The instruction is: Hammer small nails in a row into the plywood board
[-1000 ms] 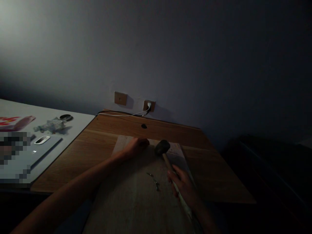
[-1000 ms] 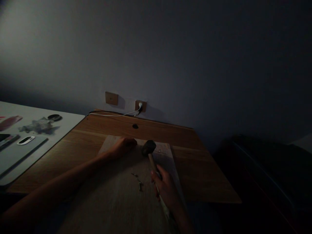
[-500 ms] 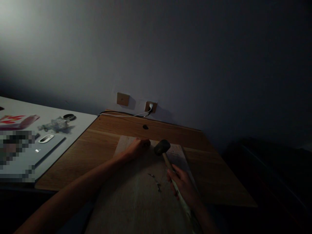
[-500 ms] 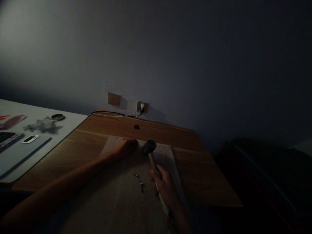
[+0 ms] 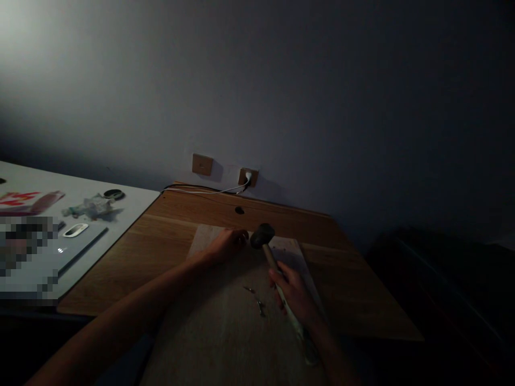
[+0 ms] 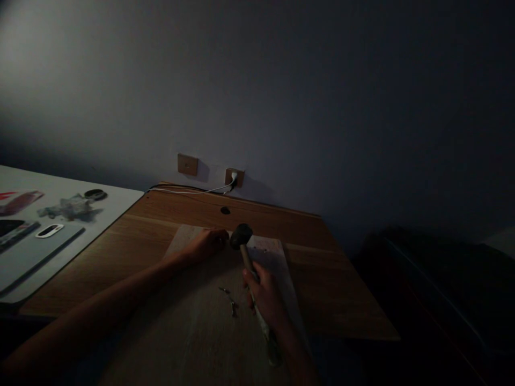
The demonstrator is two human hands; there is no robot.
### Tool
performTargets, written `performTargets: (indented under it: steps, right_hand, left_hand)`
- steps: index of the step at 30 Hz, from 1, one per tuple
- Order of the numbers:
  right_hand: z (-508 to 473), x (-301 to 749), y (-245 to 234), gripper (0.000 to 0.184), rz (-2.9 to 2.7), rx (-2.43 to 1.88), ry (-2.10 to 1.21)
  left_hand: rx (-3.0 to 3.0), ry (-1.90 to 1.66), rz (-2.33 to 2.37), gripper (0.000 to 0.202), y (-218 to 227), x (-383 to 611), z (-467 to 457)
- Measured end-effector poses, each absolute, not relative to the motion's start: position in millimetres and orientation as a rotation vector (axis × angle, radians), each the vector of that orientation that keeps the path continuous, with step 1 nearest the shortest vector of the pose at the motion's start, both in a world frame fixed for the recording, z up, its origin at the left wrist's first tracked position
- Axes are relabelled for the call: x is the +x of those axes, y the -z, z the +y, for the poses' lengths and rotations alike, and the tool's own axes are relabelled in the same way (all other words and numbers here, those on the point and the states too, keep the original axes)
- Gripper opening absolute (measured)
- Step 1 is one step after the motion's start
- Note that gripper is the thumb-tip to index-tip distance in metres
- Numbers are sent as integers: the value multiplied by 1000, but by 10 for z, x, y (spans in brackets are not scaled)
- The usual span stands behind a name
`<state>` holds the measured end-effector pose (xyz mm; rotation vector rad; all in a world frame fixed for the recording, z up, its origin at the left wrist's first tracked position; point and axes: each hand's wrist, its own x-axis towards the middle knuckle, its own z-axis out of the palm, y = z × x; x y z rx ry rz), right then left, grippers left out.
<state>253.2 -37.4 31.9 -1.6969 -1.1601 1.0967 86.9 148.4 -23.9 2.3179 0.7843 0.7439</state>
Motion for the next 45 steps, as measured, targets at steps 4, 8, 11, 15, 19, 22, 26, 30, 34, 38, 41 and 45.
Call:
performTargets:
  steps: [4, 8, 11, 15, 19, 22, 26, 30, 34, 38, 41, 45]
  right_hand:
    - [-274, 2452, -319, 39, -1208, -1679, -1056]
    - [-255, 2410, -257, 37, -1235, -1655, -1056]
    - [-276, 2405, -226, 35, -1262, -1679, -1065]
    - [-283, 2423, -196, 34, -1259, -1709, -1032]
    - [-264, 2455, -177, 34, -1322, -1728, -1028]
    - [-325, 2487, -191, 35, -1324, -1718, -1036]
    - [-571, 2586, -199, 38, -1291, -1763, -1050]
    - [-841, 2729, -125, 45, -1246, -1842, -1054]
    - [-946, 2830, -9, 55, -1208, -1881, -1070]
    - [-936, 2861, 61, 61, -1210, -1875, -1068]
    - [-935, 2850, 53, 62, -1179, -1885, -1059]
    - [-953, 2825, 3, 54, -1130, -1868, -1062]
  left_hand:
    - [2210, -748, 759, 39, 274, 865, 1490]
    - [2186, -803, 730, 45, 315, 874, 1517]
    - [2151, -826, 733, 45, 297, 884, 1517]
    - [2171, -792, 748, 45, 303, 892, 1521]
    - [2243, -771, 789, 46, 360, 880, 1537]
    - [2369, -789, 857, 39, 278, 807, 1489]
    - [2689, -627, 742, 18, -42, 639, 1257]
    - [3045, -391, 324, 19, -265, 566, 885]
    - [3205, -377, 141, 15, -226, 631, 573]
    - [3297, -451, 53, 16, -169, 692, 479]
    - [3220, -476, 67, 12, -194, 689, 616]
    - [2876, -516, 411, 21, -214, 627, 1046]
